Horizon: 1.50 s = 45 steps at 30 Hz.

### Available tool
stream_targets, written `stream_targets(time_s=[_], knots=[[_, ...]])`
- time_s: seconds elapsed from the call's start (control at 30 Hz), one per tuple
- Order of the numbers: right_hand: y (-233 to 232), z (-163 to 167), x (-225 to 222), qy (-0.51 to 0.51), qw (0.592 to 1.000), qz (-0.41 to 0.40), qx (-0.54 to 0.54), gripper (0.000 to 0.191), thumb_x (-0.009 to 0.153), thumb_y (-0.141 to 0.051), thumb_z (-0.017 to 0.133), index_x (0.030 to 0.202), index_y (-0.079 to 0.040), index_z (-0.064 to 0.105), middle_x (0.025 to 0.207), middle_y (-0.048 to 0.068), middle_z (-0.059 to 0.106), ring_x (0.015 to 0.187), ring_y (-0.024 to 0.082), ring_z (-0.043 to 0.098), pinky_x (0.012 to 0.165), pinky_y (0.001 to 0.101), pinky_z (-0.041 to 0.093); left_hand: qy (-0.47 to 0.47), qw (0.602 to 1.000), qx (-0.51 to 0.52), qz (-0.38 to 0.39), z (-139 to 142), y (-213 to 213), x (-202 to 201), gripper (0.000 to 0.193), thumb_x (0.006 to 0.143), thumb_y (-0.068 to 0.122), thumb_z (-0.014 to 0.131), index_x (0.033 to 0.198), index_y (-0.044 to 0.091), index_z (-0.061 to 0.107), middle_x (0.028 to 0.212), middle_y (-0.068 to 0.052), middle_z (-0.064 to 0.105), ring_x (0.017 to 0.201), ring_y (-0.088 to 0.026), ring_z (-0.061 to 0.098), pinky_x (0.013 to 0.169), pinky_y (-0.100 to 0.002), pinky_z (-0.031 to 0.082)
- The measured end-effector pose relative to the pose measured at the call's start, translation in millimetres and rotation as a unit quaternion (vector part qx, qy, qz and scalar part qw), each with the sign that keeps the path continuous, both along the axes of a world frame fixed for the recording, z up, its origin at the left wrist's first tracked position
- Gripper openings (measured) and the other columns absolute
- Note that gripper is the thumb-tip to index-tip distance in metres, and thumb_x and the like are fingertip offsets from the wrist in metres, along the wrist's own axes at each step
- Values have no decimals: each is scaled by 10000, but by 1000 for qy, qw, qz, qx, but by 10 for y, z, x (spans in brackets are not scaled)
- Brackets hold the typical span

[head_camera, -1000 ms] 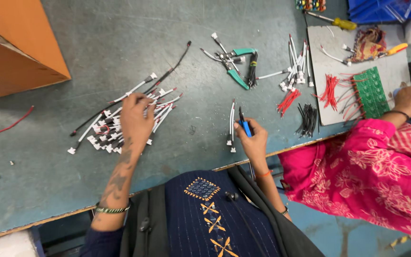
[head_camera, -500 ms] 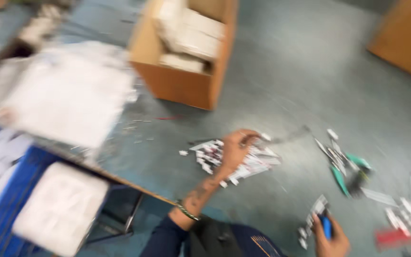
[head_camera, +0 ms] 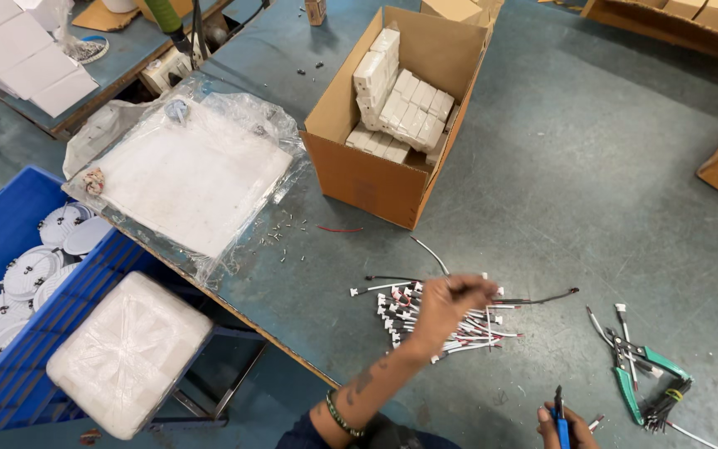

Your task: The person strips insulation from the ends of multiple red and black wires using blue-handled wire strippers, then places the stripped wires into a pile on the table. The person also uses green-handled pliers to adjust or cut wires. A coworker is visible soldering components on a circuit board nearby.

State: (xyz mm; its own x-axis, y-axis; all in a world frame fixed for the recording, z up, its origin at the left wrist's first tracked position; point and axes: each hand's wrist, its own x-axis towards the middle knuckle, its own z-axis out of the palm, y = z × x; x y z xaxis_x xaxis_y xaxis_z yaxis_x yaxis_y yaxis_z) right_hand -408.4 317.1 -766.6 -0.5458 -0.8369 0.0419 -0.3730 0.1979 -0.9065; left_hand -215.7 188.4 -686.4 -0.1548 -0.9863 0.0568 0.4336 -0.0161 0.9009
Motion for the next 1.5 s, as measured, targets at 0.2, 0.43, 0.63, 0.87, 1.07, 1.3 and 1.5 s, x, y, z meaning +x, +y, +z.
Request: stream_targets(time_s=[0.2, 0.43, 0.63, 0.87, 1.07, 1.3, 1.5], knots=[[76, -58, -42, -22, 1000, 4, 20, 318, 913, -177, 766, 1134, 46, 713, 868, 167, 735, 767, 233, 730, 778, 375, 587, 35, 976, 103, -190, -194, 458, -297, 173, 1013, 31, 693, 1177, 23, 745, 1070, -90, 756, 867, -116, 711, 816, -269, 612], [484, 243, -47, 81, 994, 19, 69, 393, 841, -266, 814, 1119, 2, 741, 967, 110, 790, 857, 153, 705, 795, 306, 559, -62, 969, 121, -205, -374, 657, -378, 180, 967, 106, 698, 1094, -2, 764, 974, -81, 778, 782, -122, 708, 728, -281, 610], [627, 591, 1, 89, 991, 93, 23, 351, 849, -219, 809, 1109, 1, 724, 967, 139, 752, 851, 242, 744, 790, 331, 563, -46, 972, 88, -214, -447, 803, -367, 179, 927, -9, 700, 1085, -26, 780, 1002, -94, 744, 837, -129, 701, 710, -256, 608], [723, 574, -16, 123, 986, 108, 31, 358, 846, -208, 814, 1135, -13, 732, 991, 151, 738, 861, 294, 723, 770, 350, 550, -109, 963, 49, -242, -541, 888, -333, 165, 916, -7, 710, 1063, 5, 785, 1001, -49, 716, 798, -89, 692, 679, -218, 601], [771, 551, -28, 105, 986, 122, 34, 376, 846, -206, 814, 1161, -18, 733, 1000, 141, 734, 861, 274, 725, 766, 342, 554, -136, 950, 73, -271, -705, 927, -284, 142, 920, 33, 727, 1044, 25, 796, 990, -37, 722, 774, -82, 684, 629, -216, 577], [768, 614, -19, 101, 985, 131, 56, 374, 842, -206, 818, 1157, -21, 742, 930, 130, 726, 768, 245, 708, 708, 328, 544, -150, 938, 74, -303, -760, 918, -252, 145, 942, 41, 695, 1050, 31, 791, 987, -24, 710, 789, -80, 688, 650, -214, 582], [789, 621, -34, 128, 981, 138, 55, 339, 846, -203, 821, 1124, -22, 751, 926, 131, 744, 744, 249, 719, 681, 323, 546, -197, 929, 67, -308, -686, 912, -239, 148, 926, 40, 693, 1040, 25, 787, 995, -21, 702, 789, -94, 710, 670, -229, 607]])
